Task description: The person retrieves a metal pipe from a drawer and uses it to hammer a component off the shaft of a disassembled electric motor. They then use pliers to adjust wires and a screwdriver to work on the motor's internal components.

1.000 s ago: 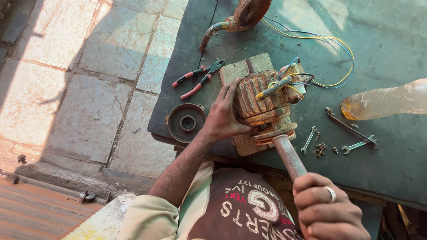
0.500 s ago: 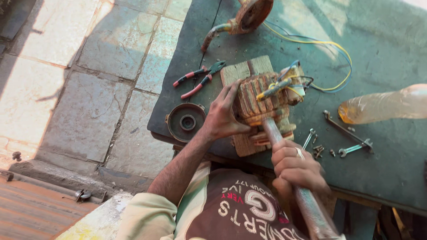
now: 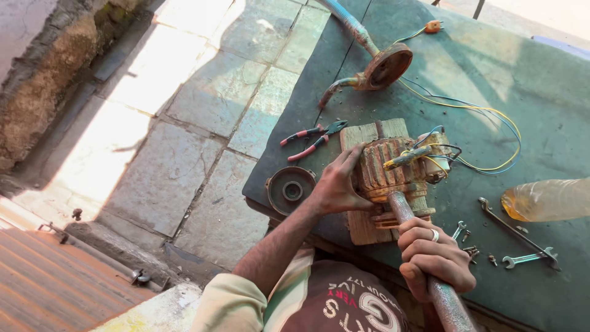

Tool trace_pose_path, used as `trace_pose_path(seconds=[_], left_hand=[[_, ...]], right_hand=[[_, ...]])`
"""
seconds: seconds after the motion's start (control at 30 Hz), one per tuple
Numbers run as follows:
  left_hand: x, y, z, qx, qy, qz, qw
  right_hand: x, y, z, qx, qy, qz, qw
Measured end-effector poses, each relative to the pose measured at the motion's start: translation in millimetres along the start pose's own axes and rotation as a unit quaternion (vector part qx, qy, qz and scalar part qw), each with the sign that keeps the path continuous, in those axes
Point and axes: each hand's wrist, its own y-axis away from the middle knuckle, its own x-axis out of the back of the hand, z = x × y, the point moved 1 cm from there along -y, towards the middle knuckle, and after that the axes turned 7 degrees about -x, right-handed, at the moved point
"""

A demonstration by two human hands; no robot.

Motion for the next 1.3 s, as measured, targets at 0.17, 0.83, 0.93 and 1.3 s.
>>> trace_pose_path(seconds=[0.17, 0.83, 0.93, 1.3], left_hand=[[0.4, -3.0, -0.9, -0.003, -0.013, 0.003, 1.0], [0.2, -8.4, 9.2, -0.035, -0.009, 0.006, 0.999], [2.0, -14.7, 9.0, -0.02, -0.004, 0.001, 1.0], [0.0, -9.4, 9.9, -0.034, -0.009, 0.006, 0.999]], right_hand=[[18.4, -13.3, -34.1, 0.01, -0.041, -0.059, 0.997], [-7.5, -28.2, -32.6, -0.052, 0.016, -0.032, 0.998], [-3.2, -35.3, -45.8, 0.028, -0.031, -0.062, 0.997], [-22.7, -22.9, -18.3, 0.005, 0.086, -0.076, 0.993]])
